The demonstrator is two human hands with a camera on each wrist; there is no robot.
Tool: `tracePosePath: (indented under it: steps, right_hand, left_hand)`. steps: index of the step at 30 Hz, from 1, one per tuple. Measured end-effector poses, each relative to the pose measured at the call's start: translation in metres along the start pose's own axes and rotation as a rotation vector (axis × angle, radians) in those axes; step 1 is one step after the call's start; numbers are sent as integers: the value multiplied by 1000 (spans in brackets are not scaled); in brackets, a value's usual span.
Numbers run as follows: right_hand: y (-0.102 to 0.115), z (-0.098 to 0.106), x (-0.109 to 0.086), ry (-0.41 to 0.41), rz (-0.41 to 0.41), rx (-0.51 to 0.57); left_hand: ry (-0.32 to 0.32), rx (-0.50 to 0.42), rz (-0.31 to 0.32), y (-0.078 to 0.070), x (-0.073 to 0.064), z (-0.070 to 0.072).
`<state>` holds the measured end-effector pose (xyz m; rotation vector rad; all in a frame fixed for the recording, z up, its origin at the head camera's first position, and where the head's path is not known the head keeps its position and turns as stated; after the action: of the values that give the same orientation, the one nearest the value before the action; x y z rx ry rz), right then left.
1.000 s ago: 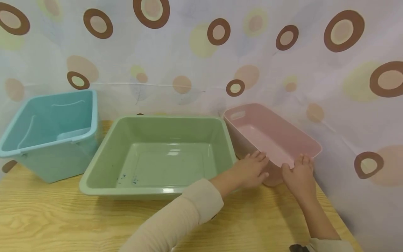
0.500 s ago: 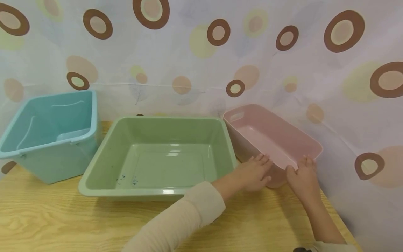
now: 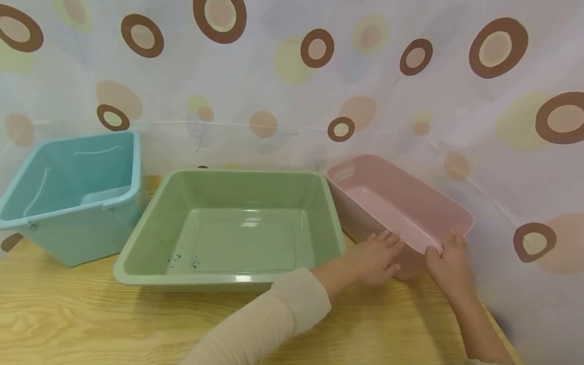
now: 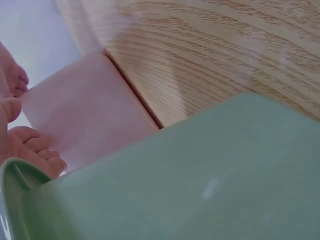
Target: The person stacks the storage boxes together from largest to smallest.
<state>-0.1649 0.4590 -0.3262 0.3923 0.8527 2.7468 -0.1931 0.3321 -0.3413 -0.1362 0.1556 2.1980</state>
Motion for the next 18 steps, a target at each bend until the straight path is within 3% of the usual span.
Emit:
tracePosePath:
  steps: [13,18]
  right_hand:
    - [-10,3,-2,13,-14,8]
    - [-14,4,-2,55,-21,27]
  left_hand:
    - [11,-5,-15,-8,-3,-2]
    - [13,45,-18,-10,-4,0]
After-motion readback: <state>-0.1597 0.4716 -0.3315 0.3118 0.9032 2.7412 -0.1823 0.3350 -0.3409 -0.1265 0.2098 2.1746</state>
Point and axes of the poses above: each hand's wrist, its own x-axis towards the middle knuckle, its own z-axis out of the back of the hand, y = z × x, the point moved 8 cm from there along x, towards the middle knuckle, and after that the axes turned 4 degrees about x, right-handed, at the moved point
